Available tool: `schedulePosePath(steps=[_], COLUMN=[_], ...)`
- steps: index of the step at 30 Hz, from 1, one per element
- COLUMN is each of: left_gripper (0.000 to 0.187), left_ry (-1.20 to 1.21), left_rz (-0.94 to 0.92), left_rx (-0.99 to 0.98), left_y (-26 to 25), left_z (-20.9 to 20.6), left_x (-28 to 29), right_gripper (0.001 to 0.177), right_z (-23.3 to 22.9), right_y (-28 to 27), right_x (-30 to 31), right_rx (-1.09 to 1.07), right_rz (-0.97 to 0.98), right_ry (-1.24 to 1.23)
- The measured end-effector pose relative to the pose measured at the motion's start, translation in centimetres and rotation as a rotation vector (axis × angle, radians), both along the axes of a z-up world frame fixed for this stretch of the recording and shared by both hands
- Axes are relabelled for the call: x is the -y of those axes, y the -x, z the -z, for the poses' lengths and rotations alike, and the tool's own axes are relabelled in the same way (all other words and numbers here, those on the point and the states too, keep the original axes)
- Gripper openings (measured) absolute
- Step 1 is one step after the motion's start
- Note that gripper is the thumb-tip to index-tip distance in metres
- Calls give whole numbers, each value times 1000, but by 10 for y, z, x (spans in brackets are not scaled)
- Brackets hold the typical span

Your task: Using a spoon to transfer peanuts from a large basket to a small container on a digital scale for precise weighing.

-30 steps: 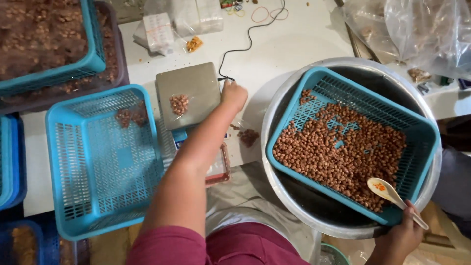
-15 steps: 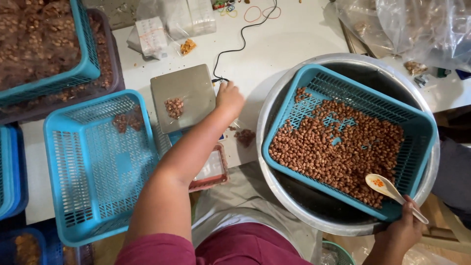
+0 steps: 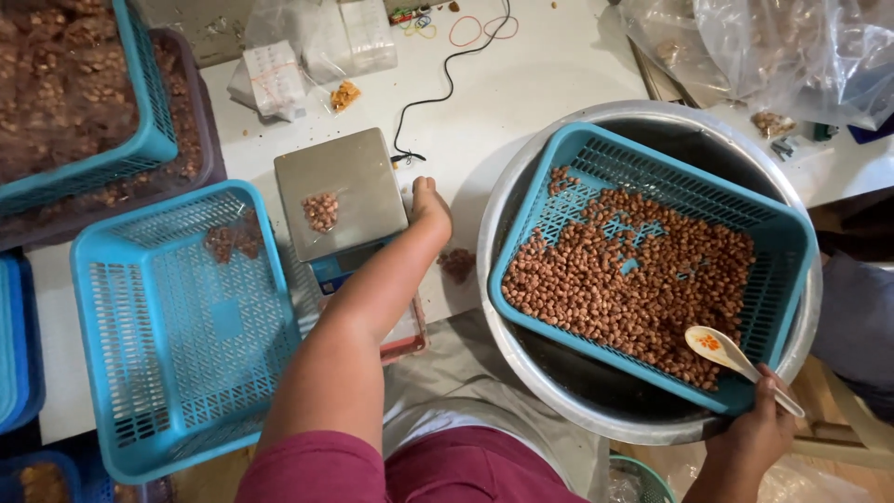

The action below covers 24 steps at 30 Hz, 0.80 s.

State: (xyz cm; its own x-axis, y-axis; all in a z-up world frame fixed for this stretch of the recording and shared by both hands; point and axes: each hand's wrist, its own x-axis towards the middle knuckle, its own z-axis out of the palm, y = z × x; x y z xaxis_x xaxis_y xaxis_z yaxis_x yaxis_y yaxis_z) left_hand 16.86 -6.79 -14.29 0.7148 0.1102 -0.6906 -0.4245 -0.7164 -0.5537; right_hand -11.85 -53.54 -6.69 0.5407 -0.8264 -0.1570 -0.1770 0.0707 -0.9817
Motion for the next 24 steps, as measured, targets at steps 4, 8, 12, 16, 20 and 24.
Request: schedulePosePath(steps=[4,8,12,16,20,24], left_gripper=[44,41,27,50,34,39], left_ry=[137,309,1246,1979,1601,587], left_rz=[-99,-75,-15,-234,-214,-184], left_rx=[86,386,379,116,505,240], left_y=[-24,-19,8,41,34,50], left_z=[8,-88,-173,-215,-138,-79], left_x=[-8,-11,-5,-13,-35,-38], right_gripper=[24,24,23,22,24,24], right_z=[-8,2,3,-8,-5,-3], right_y=[1,2,1,2,1,0], right_x=[-6,2,2,-7,-3,-2], right_rx=[-16,35,-3,-70,-29,-58], right_rz=[-14,-54,-14,0,-36,-15], right_ry=[19,16,24,61,100,50])
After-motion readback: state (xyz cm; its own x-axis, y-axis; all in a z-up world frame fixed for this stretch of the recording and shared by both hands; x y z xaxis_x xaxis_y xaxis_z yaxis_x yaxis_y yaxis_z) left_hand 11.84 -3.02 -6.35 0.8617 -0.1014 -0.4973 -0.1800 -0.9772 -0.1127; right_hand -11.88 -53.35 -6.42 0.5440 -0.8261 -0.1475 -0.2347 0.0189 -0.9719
